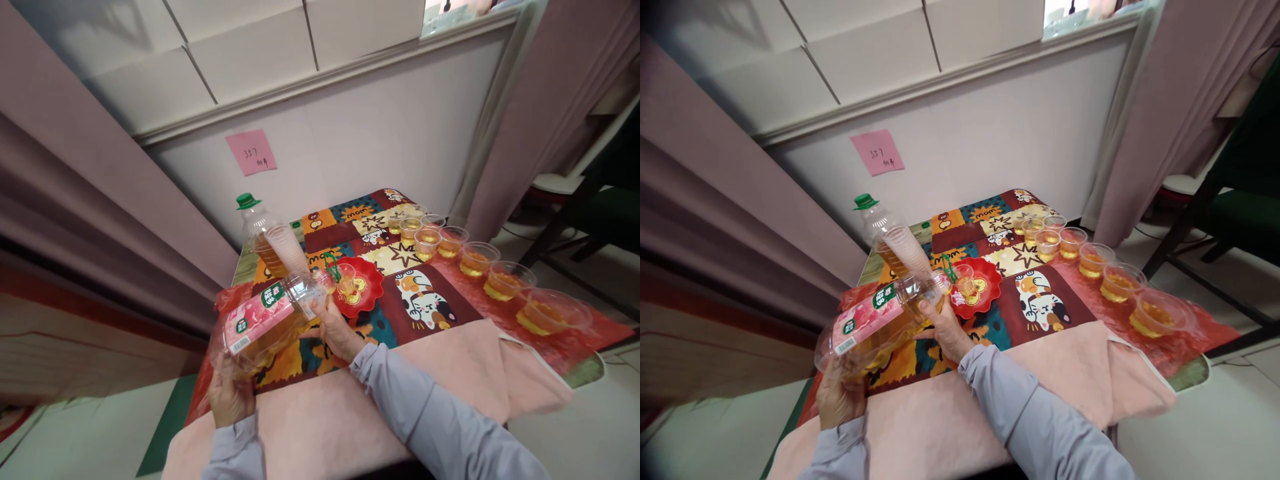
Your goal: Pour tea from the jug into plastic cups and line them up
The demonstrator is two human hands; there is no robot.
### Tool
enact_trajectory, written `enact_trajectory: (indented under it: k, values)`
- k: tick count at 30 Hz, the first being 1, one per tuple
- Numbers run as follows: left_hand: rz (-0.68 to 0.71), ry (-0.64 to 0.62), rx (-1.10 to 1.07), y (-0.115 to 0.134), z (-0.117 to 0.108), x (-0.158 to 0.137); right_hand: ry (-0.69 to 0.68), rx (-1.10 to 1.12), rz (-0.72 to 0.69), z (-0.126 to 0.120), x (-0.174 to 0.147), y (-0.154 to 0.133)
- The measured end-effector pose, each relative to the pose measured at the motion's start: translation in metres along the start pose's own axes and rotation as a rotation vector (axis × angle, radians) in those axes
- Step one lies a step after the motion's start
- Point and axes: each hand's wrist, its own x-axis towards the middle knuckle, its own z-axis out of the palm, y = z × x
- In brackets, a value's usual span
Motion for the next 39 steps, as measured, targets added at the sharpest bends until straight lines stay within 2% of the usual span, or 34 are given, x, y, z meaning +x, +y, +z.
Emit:
enact_trajectory:
  k: [20, 26, 31, 35, 39]
  values:
    - [0.012, -0.045, 0.015, -0.007, -0.010, 0.005, 0.006, -0.019, 0.000, 0.000, 0.000, -0.001]
    - [-0.041, -0.196, -0.011, -0.001, -0.004, 0.002, 0.023, -0.053, -0.044, 0.006, -0.006, -0.012]
    - [-0.112, -0.155, -0.055, -0.008, -0.006, 0.002, 0.006, -0.159, -0.086, 0.008, -0.007, -0.022]
    - [-0.117, -0.261, -0.066, -0.015, -0.009, -0.001, 0.009, -0.252, -0.174, 0.016, -0.007, -0.027]
    - [-0.181, -0.336, -0.092, -0.020, -0.014, -0.002, 0.072, -0.460, -0.213, 0.034, -0.014, -0.033]
